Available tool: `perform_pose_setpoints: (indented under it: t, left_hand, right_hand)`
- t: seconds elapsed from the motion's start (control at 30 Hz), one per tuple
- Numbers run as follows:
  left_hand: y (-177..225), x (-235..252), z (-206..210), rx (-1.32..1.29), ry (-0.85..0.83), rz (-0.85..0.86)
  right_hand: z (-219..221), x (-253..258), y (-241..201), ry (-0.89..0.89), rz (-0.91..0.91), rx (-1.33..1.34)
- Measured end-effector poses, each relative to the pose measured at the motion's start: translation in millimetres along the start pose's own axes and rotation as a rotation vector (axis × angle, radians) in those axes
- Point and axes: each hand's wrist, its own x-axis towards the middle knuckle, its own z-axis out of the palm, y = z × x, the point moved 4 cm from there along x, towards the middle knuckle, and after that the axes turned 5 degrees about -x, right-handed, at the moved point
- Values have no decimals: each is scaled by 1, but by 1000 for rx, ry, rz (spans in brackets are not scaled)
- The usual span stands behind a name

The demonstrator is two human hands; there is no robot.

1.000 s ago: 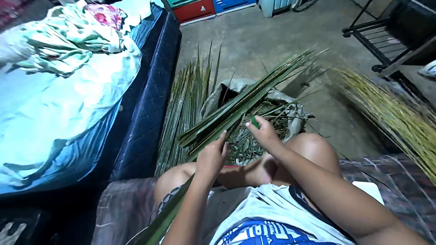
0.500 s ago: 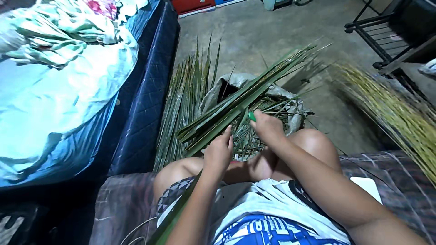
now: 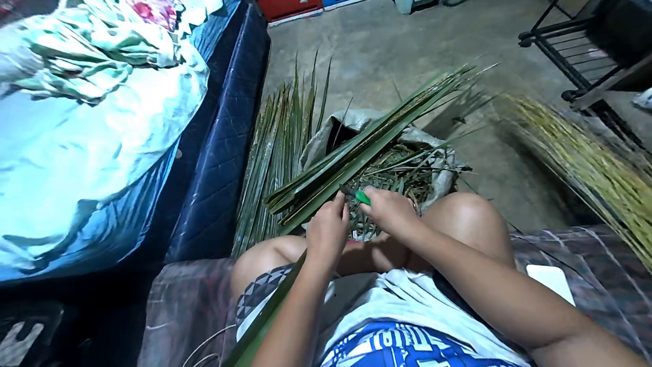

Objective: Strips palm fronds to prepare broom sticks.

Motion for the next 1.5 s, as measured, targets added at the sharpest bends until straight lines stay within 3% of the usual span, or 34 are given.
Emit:
perform_pose_setpoints:
  t: [0.17, 0.43, 0.67, 0.73, 0.9, 1.0, 1.17, 1.27, 1.4, 1.5]
  left_hand:
    - [5, 1, -1, -9, 58, 24]
    - [5, 2, -5, -35, 8, 12]
    - [0, -4, -6, -122, 7, 56]
    - [0, -1, -6, -166, -16, 52]
    - [-5, 4, -7, -350, -86, 41]
    - [-3, 2, -10, -422, -109, 44]
    - [-2, 1, -10, -462, -107, 59]
    - [0, 1, -9, -471, -113, 58]
    - [3, 2, -6, -447, -112, 54]
    - [9, -2, -2, -344, -169, 69]
  right_hand:
    - [-4, 3, 0, 53, 10, -84]
    - [-6, 7, 4, 101, 31, -139]
    - [-38, 22, 56, 358, 252, 135]
    - [-39, 13, 50, 386, 214, 168]
    - [-9, -8, 10, 169, -101, 35]
    - [-10, -1, 12, 174, -90, -9]
    - [-42, 17, 52, 419, 126, 162]
    - [-46, 13, 59, 504, 119, 240]
    - [-19, 5, 38, 320, -131, 583]
    - [-1, 11, 26, 204, -198, 879]
